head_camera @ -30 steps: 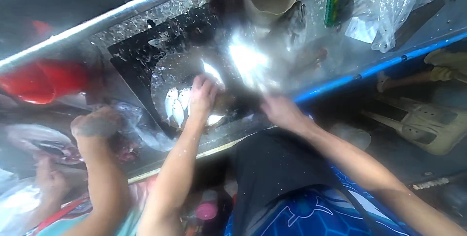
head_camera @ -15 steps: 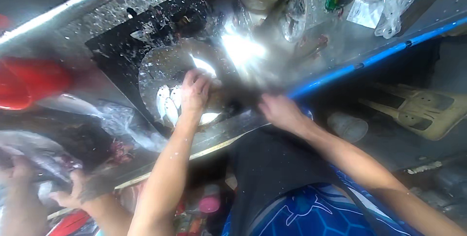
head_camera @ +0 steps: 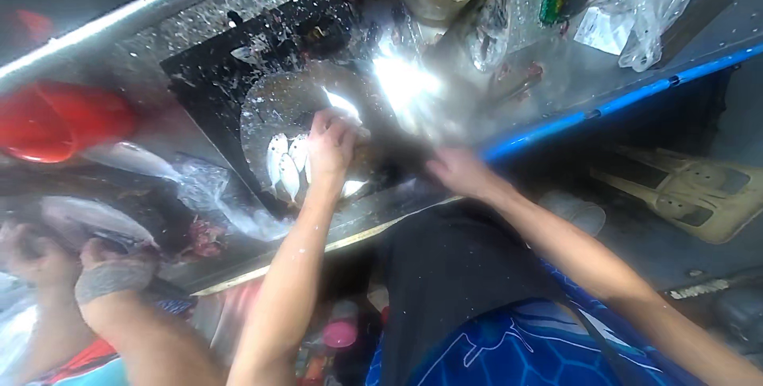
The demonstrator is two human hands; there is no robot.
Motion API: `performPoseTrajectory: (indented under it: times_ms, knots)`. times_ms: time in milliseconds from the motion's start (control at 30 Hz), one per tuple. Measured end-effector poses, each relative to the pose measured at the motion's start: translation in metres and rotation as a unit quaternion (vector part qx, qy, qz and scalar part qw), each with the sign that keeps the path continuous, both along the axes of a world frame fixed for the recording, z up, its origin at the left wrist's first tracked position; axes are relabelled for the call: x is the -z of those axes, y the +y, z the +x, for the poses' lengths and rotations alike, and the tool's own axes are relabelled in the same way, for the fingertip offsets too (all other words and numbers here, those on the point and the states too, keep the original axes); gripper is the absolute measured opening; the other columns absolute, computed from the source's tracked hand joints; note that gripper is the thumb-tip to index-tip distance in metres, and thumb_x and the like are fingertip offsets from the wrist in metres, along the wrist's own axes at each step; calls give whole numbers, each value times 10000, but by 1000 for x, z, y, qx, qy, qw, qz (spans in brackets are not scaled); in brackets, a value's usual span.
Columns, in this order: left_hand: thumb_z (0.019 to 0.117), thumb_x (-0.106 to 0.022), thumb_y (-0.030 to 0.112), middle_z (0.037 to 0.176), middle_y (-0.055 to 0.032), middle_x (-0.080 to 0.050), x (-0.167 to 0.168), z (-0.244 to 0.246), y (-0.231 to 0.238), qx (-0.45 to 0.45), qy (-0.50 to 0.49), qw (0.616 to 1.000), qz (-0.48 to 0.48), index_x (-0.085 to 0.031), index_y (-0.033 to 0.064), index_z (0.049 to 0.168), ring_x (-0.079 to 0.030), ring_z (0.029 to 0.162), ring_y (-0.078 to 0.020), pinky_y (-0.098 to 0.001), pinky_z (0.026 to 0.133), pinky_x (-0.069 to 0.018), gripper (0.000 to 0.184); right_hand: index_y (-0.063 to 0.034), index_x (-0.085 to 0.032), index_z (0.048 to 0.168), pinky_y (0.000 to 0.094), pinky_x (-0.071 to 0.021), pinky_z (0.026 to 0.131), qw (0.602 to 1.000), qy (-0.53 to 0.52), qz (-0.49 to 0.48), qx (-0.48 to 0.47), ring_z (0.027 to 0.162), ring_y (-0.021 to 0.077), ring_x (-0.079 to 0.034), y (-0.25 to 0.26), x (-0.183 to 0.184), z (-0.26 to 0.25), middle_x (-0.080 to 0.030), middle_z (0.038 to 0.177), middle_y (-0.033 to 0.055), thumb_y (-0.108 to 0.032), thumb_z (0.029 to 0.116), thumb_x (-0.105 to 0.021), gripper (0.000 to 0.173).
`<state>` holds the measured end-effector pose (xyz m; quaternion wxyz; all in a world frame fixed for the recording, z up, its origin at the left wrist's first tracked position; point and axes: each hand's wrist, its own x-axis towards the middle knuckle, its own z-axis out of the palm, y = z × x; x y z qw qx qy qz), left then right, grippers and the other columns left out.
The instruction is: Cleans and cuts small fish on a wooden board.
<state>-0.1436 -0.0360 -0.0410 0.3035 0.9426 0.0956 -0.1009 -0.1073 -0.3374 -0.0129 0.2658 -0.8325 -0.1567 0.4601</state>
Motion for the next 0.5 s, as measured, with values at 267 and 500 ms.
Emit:
performPoseTrajectory:
  times_ms: [267,500]
  knots:
    - [992,-671,247,1313,-68,-628,3,1,-13,-90,-2,996,0,-779,148,1046,-586,1226,-184,-375,1068,-471,156,-121,-651,985,543,-559,684,1000,3,-2,10,763,279,-686,14,5,8,-652,758,78,-435,1061,-494,359]
    - [907,-762,355,1209,-81,-651,-5,10,-16,-209,53,976,-17,-719,110,1143,-640,1106,-189,-408,971,-548,343,-128,-680,1028,562,-576,706,998,-6,32,60,785,272,-705,16,11,-2,-686,790,78,-418,1051,-516,334]
